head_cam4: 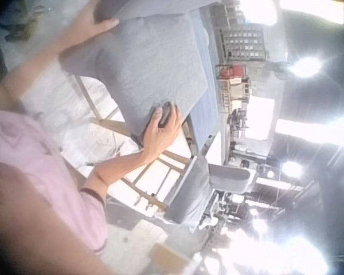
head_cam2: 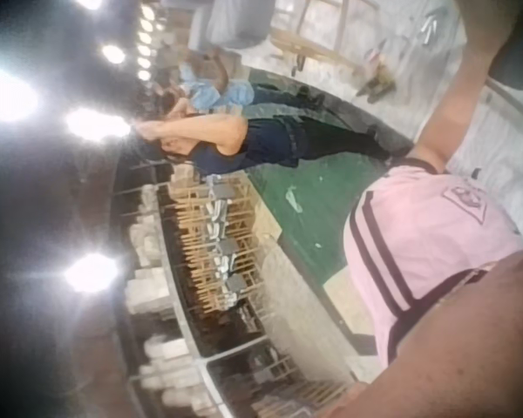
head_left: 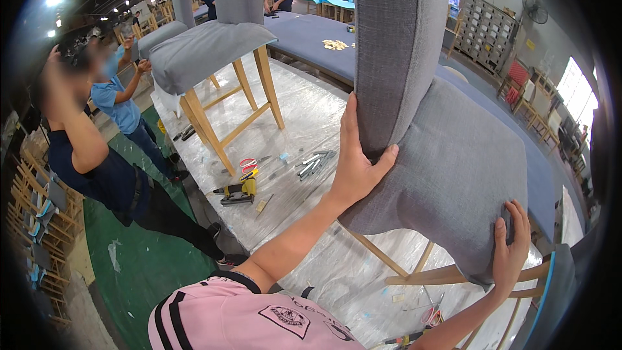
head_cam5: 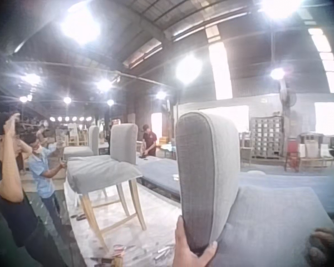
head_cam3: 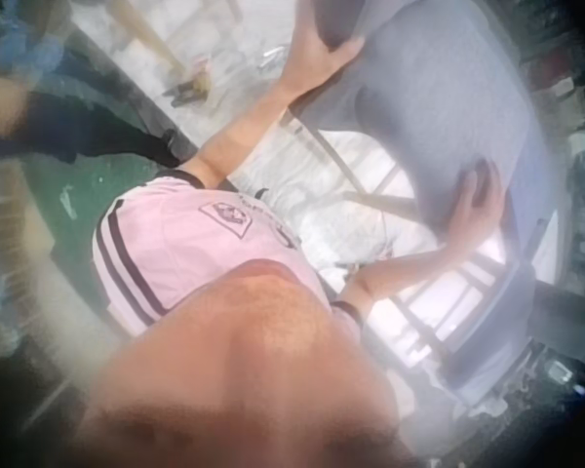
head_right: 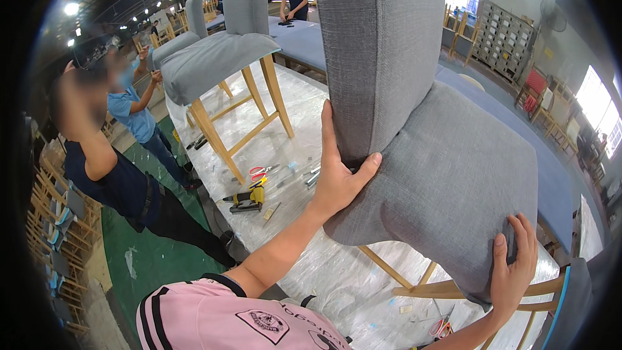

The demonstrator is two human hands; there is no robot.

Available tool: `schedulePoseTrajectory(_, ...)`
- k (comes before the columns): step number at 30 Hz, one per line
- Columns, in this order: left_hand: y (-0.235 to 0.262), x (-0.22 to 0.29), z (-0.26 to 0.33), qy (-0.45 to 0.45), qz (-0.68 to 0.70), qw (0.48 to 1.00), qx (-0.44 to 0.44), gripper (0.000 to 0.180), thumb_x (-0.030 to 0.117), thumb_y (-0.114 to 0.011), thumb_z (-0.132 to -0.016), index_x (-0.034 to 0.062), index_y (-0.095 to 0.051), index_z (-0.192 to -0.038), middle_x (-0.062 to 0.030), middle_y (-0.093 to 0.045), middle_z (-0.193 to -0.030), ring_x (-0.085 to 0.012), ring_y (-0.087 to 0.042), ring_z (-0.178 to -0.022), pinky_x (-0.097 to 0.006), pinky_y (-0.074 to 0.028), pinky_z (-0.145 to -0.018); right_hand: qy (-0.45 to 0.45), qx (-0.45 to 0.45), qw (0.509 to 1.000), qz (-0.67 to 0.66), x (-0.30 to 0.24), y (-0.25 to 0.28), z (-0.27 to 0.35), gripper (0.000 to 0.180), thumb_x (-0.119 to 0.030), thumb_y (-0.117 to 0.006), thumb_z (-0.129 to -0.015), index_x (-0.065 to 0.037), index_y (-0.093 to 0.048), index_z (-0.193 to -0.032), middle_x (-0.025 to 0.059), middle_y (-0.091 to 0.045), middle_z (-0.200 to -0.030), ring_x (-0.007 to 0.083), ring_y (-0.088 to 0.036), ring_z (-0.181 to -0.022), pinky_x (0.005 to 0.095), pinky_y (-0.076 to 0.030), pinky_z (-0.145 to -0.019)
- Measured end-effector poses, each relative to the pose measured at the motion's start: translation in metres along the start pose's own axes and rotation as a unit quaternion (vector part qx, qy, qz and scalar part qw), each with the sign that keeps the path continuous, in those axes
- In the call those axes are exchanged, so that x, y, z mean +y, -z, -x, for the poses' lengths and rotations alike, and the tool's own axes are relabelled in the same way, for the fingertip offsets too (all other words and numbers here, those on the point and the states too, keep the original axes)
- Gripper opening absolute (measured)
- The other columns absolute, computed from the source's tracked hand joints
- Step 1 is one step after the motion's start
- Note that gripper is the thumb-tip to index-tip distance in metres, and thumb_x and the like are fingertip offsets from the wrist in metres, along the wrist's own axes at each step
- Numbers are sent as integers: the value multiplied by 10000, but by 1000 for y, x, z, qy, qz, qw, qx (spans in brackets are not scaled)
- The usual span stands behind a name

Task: The person fits a gray fabric cover over a wooden chair, pulls and smooths the fabric, and uses a staple gun to secure it to the underside of the seat. The person also uses a small metal tool to tuck and adjust the fabric edges while working on the chair.

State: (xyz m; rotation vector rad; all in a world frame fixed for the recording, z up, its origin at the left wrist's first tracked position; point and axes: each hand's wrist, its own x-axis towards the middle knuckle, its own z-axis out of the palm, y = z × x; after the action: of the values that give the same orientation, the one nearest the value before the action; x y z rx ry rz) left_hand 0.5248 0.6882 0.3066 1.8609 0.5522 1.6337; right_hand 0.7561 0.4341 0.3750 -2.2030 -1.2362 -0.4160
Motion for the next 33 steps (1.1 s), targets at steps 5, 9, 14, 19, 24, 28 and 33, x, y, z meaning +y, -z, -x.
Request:
schedulePoseTrajectory(5,0,-1,-1,-13,-7,1000,4,1098,190,-737,-874,32,71,-1600,-271,-65,-1646,-385,-129,-1534,-487,-154,-1234,4,3,1000,-6,2,0,-1,420,-368,-599,-1006,-70,-649,-1298,122,-588,-1406,309,-514,-1334,436,-358,-1131)
schedulePoseTrajectory(9,-1,-3,-1,-9,11,1000,2,1097,177,-737,-876,40,74,-1602,-268,-54,-1649,-384,-126,-1535,-489,-154,-1234,6,4,1000,-1,2,0,0,421,-370,-600,-1005,-72,-649,-1298,117,-590,-1403,308,-516,-1331,435,-360,-1130)
schedulePoseTrajectory(14,-2,-2,-1,-18,-11,1000,1,1097,184,-737,-879,33,76,-1599,-269,-46,-1650,-383,-119,-1537,-490,-154,-1234,-3,25,1000,-4,5,-2,1,404,-394,-636,-963,-121,-682,-1258,90,-610,-1381,322,-521,-1319,474,-394,-1111)
schedulePoseTrajectory(19,2,-2,0,-3,0,1000,1,1102,196,-739,-878,23,79,-1596,-270,-36,-1651,-386,-110,-1538,-491,-150,-1235,6,23,1000,-15,4,-6,-1,406,-394,-644,-958,-118,-684,-1254,90,-611,-1380,320,-524,-1315,471,-395,-1110)
schedulePoseTrajectory(24,-1,-1,-1,-10,-11,1000,0,1105,207,-736,-882,26,88,-1596,-270,-28,-1651,-389,-103,-1538,-493,-150,-1234,4,6,1000,-2,-1,3,0,399,-348,-605,-1006,-70,-654,-1287,124,-590,-1402,312,-516,-1331,431,-369,-1125)
schedulePoseTrajectory(28,-1,-1,0,-6,-6,1000,-2,1107,213,-735,-883,31,91,-1597,-268,-25,-1652,-389,-96,-1539,-492,-147,-1235,10,7,1000,-4,0,2,1,399,-347,-604,-1006,-67,-655,-1285,126,-591,-1400,315,-518,-1330,432,-371,-1123)
schedulePoseTrajectory(33,1,-2,0,0,-5,1000,-4,1104,222,-732,-885,35,90,-1598,-269,-28,-1651,-389,-99,-1539,-493,-147,-1235,6,5,1000,-3,-1,0,0,407,-359,-604,-1004,-67,-657,-1283,126,-592,-1401,315,-520,-1329,434,-371,-1124)
